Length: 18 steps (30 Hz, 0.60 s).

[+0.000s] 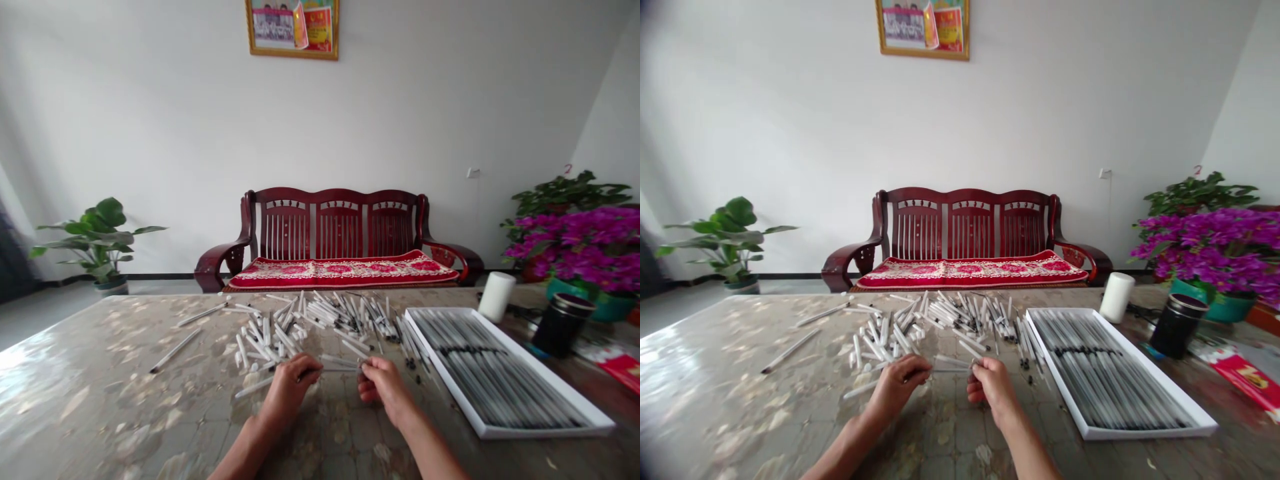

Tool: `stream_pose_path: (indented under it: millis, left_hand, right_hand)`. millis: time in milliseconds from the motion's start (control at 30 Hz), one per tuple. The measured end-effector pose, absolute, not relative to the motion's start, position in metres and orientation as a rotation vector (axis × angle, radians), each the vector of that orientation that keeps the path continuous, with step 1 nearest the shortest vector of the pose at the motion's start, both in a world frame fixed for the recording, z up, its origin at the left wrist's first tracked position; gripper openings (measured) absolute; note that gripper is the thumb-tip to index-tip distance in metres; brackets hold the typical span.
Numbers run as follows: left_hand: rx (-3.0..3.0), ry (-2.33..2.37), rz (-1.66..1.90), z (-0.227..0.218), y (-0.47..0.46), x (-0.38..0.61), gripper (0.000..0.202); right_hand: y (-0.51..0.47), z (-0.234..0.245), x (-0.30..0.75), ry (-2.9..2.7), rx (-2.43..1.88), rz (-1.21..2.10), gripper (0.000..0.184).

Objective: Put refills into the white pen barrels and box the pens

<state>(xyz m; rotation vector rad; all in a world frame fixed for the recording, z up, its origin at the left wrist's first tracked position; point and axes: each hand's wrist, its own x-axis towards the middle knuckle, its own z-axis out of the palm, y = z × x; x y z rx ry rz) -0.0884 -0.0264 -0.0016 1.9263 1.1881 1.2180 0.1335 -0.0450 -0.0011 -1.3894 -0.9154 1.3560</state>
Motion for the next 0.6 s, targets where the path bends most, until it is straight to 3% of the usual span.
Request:
stream_pose_path:
  millis: [100, 333, 433, 533, 600]
  left_hand:
    - [1.657, 1.174, 1.282, -0.004, -0.024, -0.087, 0.011]
    - [1.23, 0.998, 1.188, 0.003, -0.032, -0.089, 0.07]
    - [1.162, 1.001, 1.172, 0.006, -0.035, -0.092, 0.074]
    - [1.156, 1.103, 1.182, -0.003, -0.029, -0.093, 0.074]
    - [1.176, 1.139, 1.216, -0.011, -0.023, -0.091, 0.073]
  right_hand:
    - [-0.048, 0.006, 0.141, -1.143, -1.389, 1.367, 0.018]
    - [-0.061, 0.038, 0.161, -1.547, -1.62, 1.428, 0.007]
    - [-0.064, 0.049, 0.183, -1.481, -1.663, 1.409, 0.008]
    - [-0.062, 0.051, 0.221, -1.423, -1.795, 1.179, 0.014]
    - [-0.057, 0.049, 0.251, -1.395, -1.93, 0.811, 0.018]
